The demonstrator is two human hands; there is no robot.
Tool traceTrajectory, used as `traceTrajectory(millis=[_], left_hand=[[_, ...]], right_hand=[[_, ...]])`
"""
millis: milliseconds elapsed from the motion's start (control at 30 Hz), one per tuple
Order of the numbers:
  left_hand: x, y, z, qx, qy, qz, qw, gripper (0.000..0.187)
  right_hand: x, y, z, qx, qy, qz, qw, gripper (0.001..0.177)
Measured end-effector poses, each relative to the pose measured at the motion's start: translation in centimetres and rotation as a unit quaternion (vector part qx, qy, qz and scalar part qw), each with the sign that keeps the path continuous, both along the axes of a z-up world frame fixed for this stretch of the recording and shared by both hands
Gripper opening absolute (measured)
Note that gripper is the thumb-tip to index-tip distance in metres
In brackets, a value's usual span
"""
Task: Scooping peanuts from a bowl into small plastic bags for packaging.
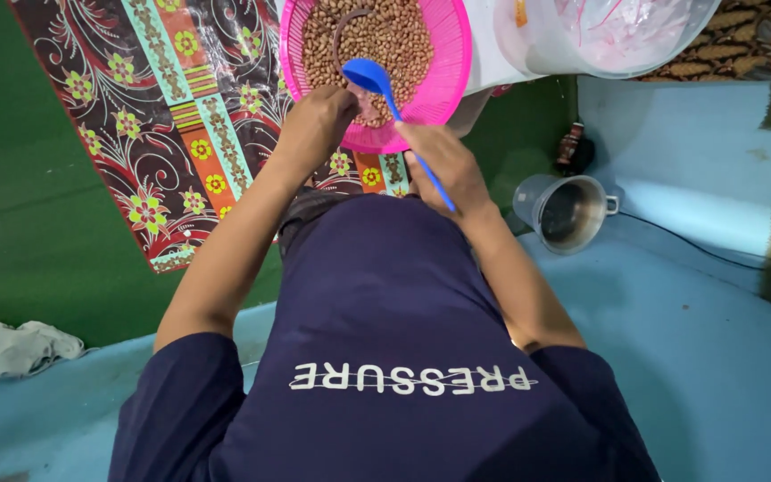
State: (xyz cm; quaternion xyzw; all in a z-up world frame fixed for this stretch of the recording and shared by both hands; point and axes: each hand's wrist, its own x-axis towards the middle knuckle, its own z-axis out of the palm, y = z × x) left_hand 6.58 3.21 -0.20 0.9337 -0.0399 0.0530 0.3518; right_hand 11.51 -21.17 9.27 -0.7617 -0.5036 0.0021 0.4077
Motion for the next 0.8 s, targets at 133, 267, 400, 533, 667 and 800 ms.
traceTrajectory(millis=[133,267,400,533,667,800], left_hand=[[0.5,0.1,-0.4,-0.005,-0.034,-0.006,0.999,0.018],[0.2,0.7,-2.0,0.017,-0.032,0.003,0.999,0.017],[-0.6,1.2,-1.9,0.034,-0.016,0.022,0.999,0.015],[-1.2,1.4,-1.4,0.014,-0.067,0.022,0.997,0.019],[-1.9,1.7,-0.6,-0.01,-0.065,0.023,0.998,0.009],[-1.8,1.7,-2.2,0.022,-0.055,0.021,0.998,0.022]], right_hand=[[0.4,0.0,-1.6,0.003,-0.029,0.001,1.0,0.029],[2.0,0.0,-5.5,-0.011,0.008,-0.074,0.997,0.034],[3.9,1.5,-8.7,-0.066,0.021,-0.068,0.995,0.037],[4.4,3.1,-11.6,-0.081,-0.011,-0.055,0.995,0.035],[3.7,3.4,-13.7,-0.055,0.132,-0.134,0.981,0.039],[3.1,2.6,-13.6,0.073,0.302,-0.214,0.926,0.037]])
